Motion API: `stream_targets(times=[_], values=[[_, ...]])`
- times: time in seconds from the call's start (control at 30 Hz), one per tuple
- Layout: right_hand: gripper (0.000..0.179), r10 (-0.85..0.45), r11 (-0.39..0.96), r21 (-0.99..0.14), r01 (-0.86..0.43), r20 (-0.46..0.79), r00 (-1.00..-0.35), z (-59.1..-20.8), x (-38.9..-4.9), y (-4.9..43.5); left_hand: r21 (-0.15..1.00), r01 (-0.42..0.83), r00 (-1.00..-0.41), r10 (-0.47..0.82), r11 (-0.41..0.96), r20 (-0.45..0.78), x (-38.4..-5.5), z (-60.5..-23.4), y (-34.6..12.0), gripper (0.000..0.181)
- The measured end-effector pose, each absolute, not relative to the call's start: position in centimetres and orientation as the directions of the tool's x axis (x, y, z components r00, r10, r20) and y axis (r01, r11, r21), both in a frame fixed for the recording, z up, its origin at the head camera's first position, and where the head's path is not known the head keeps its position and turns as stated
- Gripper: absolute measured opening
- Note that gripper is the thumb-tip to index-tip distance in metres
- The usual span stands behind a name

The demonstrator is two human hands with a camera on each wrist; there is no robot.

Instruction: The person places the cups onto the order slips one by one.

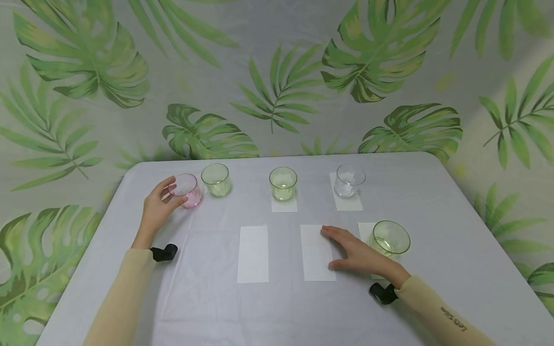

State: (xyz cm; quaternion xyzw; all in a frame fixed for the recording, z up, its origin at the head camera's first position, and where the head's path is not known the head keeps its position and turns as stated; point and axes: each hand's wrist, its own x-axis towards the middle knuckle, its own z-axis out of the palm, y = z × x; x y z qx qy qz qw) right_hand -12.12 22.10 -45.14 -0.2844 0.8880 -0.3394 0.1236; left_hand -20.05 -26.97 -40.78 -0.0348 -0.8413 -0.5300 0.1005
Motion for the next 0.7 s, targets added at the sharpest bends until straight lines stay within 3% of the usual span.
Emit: stream_targets(times=[0.3,0.7], values=[[0.080,-0.592,0.629,-0.655,-0.419,-0.054,-0.804,-45.2,-11.9,21.9,0.884,0.151,-0.977,-0.068,0.442,0.201,-20.7,-43.4,-28.9,0.069],[0.080,-0.599,0.625,-0.650,-0.432,-0.044,-0.800,-45.2,-11.8,21.9,0.859,0.197,-0.973,-0.014,0.472,0.231,-17.2,-39.3,-26.8,0.063]])
